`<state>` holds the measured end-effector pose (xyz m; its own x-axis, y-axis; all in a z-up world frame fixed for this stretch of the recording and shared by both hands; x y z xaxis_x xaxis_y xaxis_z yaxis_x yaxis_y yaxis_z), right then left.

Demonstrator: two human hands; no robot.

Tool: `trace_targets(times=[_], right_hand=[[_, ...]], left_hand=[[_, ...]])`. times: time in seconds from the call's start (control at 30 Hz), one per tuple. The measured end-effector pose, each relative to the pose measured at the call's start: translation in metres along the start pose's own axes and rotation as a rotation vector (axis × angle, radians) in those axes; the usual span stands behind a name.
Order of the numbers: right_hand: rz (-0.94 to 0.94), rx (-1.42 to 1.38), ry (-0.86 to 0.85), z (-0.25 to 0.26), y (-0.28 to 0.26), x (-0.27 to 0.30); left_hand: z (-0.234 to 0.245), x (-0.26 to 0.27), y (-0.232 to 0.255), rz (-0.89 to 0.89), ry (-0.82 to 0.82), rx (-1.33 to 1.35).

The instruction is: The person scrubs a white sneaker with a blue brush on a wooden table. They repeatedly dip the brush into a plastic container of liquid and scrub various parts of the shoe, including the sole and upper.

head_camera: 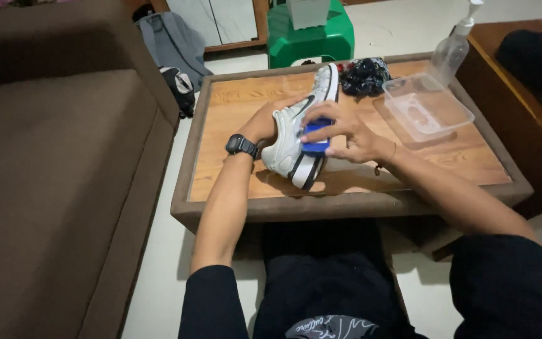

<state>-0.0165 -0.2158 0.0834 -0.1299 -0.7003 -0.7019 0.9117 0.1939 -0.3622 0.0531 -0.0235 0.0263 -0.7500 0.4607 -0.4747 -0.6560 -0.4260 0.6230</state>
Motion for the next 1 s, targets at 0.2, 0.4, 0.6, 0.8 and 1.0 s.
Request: trace_targets(times=[0.2,0.4,0.6,0.8,1.0], right_hand=[[-0.008,0.143,0.075,0.002,0.019,0.002],[-0.033,0.336,0.133,0.012,0.002,-0.004],[-0.097,0.101,0.081,0.014,0.004,-0.009],[-0.155,-0.052,-0.003,0.013,-0.001,-0.010],[-0.124,-0.022,0.070,0.010,0.000,-0.014]], left_hand=[[-0.002,0.004,-0.002,-0.029,0.011,-0.042],[-0.002,0.016,0.026,0.036,-0.010,-0.052],[0.001,0.012,0.013,0.042,-0.006,-0.075],[-0.003,0.014,-0.010,0.063,-0.016,-0.084],[0.003,0.015,0.015,0.050,0.018,-0.042]])
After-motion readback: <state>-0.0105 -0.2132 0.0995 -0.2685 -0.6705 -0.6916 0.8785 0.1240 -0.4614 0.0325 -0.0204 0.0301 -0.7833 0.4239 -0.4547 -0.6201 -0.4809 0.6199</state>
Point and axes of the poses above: each hand's wrist, its own x-axis away from the middle knuckle, its own z-axis out of the back of the hand, y = z × x, the point moved 6 cm from there along -x, towards the middle knuckle, and after that the axes turned 11 degrees about -z, right-handed, at the moved point
